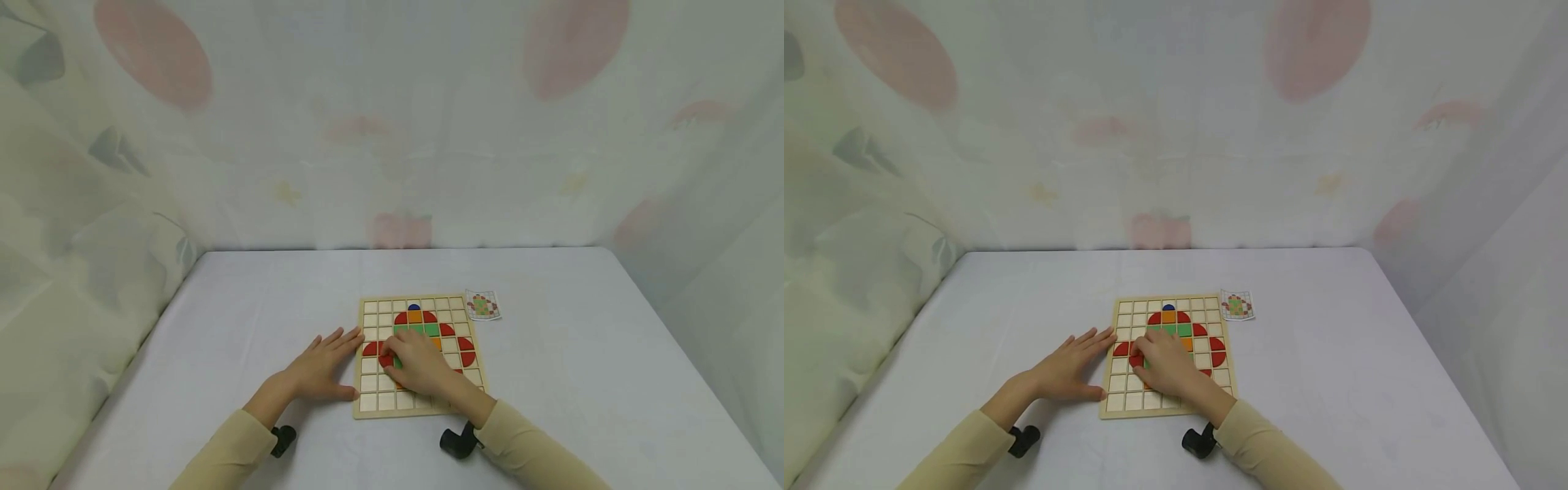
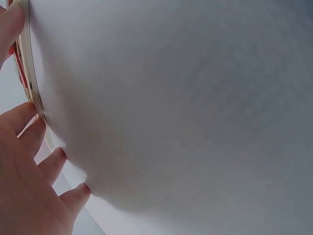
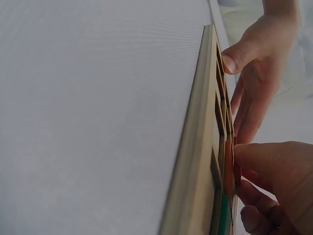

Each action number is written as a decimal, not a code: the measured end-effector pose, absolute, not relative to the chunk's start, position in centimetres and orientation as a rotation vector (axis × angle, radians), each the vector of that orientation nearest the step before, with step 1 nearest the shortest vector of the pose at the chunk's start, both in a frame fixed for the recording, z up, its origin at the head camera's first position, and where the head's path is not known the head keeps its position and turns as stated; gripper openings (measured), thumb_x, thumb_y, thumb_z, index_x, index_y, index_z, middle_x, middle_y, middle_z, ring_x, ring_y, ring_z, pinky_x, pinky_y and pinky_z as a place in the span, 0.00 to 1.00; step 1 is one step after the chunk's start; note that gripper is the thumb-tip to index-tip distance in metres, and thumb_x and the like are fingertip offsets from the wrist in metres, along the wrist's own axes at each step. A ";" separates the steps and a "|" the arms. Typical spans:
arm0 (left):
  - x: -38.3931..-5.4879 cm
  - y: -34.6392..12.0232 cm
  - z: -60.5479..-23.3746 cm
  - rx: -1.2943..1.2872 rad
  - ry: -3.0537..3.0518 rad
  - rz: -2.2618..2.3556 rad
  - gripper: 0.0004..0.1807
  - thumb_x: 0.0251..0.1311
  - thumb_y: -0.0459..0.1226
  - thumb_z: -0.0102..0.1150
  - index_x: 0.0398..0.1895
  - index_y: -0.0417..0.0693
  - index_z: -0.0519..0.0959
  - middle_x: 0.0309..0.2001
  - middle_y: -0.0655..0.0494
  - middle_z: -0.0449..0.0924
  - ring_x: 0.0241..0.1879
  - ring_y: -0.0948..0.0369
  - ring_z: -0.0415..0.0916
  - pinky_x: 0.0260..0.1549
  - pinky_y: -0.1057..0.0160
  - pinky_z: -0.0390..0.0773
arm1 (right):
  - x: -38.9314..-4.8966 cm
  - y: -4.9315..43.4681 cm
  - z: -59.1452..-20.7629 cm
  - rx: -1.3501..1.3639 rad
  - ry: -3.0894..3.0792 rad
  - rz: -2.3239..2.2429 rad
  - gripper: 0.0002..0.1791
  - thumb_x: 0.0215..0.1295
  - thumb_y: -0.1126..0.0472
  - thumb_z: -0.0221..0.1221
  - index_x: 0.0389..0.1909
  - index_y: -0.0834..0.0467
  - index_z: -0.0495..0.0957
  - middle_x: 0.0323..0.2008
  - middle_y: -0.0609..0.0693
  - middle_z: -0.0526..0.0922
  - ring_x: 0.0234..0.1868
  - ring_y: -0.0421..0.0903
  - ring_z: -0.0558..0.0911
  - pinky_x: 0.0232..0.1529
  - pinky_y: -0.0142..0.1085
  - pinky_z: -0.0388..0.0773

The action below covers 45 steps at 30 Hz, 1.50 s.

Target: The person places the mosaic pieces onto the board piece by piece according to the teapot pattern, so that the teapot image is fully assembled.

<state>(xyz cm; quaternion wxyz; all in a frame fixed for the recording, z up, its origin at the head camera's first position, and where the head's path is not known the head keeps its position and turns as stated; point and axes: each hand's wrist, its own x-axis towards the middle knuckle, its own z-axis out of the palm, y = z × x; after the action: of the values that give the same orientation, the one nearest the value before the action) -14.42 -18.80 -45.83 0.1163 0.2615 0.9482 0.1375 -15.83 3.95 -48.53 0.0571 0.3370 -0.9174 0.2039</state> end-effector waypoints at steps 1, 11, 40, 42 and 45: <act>-14.4 -18.8 -45.8 0.763 2.776 0.405 0.50 0.43 0.55 0.68 0.70 0.50 0.57 0.72 0.55 0.51 0.70 0.46 0.47 0.61 0.35 0.48 | -15.8 3.9 -48.5 1.021 -2.784 0.611 0.10 0.54 0.52 0.63 0.37 0.49 0.78 0.33 0.40 0.73 0.37 0.39 0.71 0.40 0.34 0.68; -14.6 -18.9 -46.2 0.767 2.787 0.405 0.51 0.42 0.56 0.68 0.70 0.50 0.57 0.72 0.56 0.50 0.70 0.46 0.47 0.61 0.34 0.48 | -15.6 3.9 -48.6 1.015 -2.784 0.592 0.11 0.54 0.52 0.64 0.37 0.49 0.78 0.33 0.41 0.72 0.38 0.40 0.71 0.39 0.33 0.67; -14.7 -19.2 -46.4 0.782 2.792 0.394 0.52 0.42 0.57 0.67 0.70 0.51 0.56 0.72 0.56 0.50 0.70 0.46 0.47 0.60 0.34 0.49 | -15.6 3.8 -48.6 1.019 -2.788 0.619 0.12 0.55 0.51 0.63 0.38 0.49 0.78 0.32 0.41 0.71 0.38 0.40 0.70 0.38 0.33 0.64; -14.7 -19.2 -46.4 0.782 2.792 0.391 0.51 0.42 0.57 0.67 0.70 0.51 0.56 0.72 0.56 0.50 0.70 0.46 0.47 0.60 0.34 0.49 | -15.7 3.9 -48.6 1.023 -2.792 0.630 0.12 0.55 0.51 0.63 0.39 0.49 0.78 0.33 0.41 0.72 0.38 0.40 0.71 0.38 0.34 0.65; -14.7 -19.2 -46.5 0.780 2.792 0.376 0.52 0.42 0.58 0.66 0.70 0.52 0.56 0.72 0.57 0.49 0.70 0.47 0.46 0.60 0.34 0.49 | -15.8 4.1 -48.4 1.039 -2.780 0.672 0.11 0.57 0.52 0.62 0.40 0.50 0.78 0.34 0.41 0.74 0.38 0.40 0.72 0.41 0.35 0.69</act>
<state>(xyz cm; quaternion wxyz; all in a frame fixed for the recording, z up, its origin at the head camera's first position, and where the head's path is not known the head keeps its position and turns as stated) -14.75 -19.16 -46.47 0.1090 0.2651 0.9494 0.1280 -15.81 4.14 -48.38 0.0493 0.3410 -0.9125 0.2207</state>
